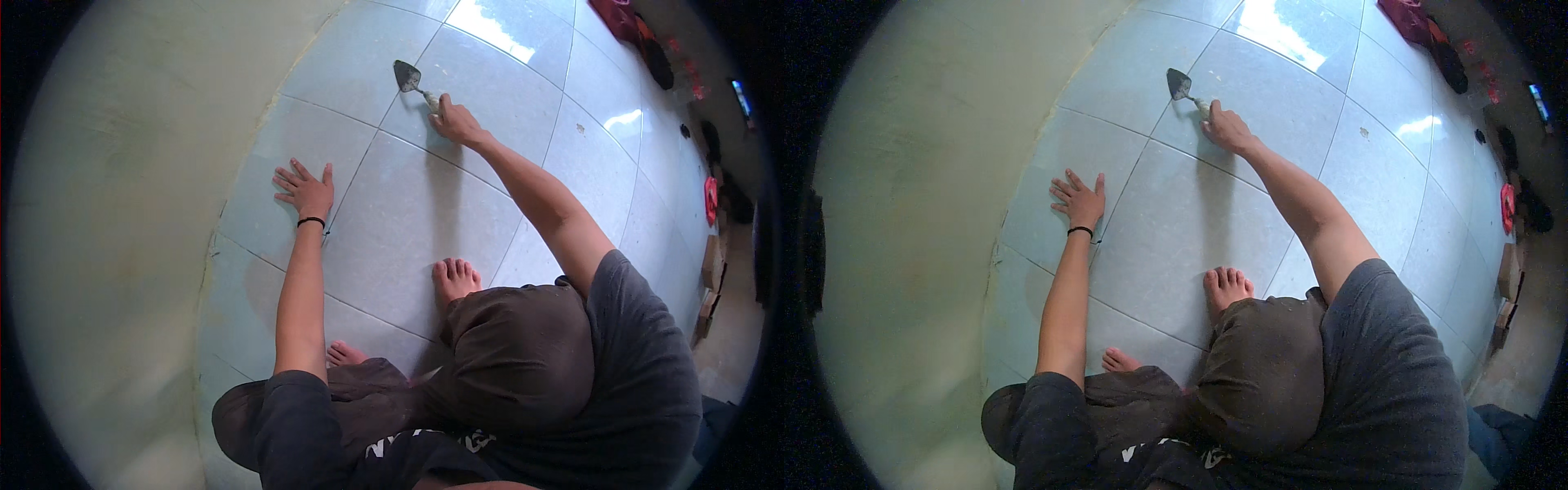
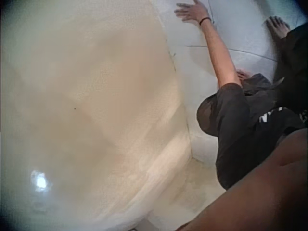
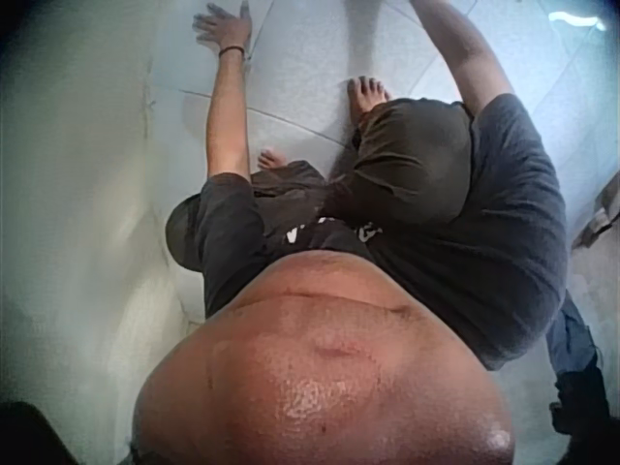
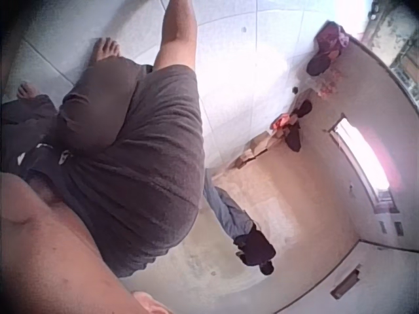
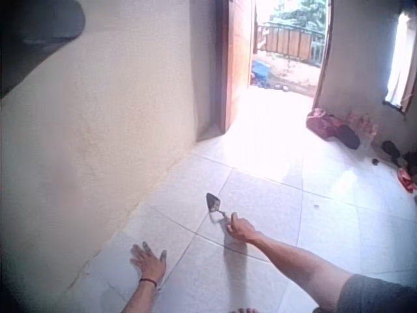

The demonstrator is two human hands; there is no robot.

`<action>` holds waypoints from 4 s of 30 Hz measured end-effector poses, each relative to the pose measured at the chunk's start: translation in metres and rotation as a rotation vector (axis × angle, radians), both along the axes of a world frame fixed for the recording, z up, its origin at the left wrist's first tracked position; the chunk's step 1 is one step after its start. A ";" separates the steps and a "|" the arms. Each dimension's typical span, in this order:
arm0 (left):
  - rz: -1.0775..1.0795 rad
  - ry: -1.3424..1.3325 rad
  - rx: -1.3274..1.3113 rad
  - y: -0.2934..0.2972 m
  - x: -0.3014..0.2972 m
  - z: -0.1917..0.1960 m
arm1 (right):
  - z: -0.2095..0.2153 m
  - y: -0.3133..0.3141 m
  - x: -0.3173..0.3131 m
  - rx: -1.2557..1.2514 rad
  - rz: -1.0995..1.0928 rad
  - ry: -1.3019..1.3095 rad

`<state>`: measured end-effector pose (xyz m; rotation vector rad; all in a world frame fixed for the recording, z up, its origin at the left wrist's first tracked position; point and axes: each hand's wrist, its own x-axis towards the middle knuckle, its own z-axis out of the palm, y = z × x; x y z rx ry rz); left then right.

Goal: The recorder uses a putty knife to scrape the grout lines between floor tiles, then washes hands and equipment.

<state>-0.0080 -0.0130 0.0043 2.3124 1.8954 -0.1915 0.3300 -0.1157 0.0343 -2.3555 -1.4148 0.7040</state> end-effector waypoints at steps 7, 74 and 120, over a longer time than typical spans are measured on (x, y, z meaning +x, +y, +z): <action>-0.009 -0.004 0.048 0.004 -0.001 -0.005 | -0.003 -0.005 0.001 0.052 -0.027 -0.149; 0.014 0.001 0.087 0.004 -0.001 -0.012 | 0.102 -0.016 0.035 -0.394 0.023 -0.129; 0.009 0.027 0.094 0.005 -0.001 -0.008 | 0.105 -0.008 0.018 -0.379 -0.056 -0.001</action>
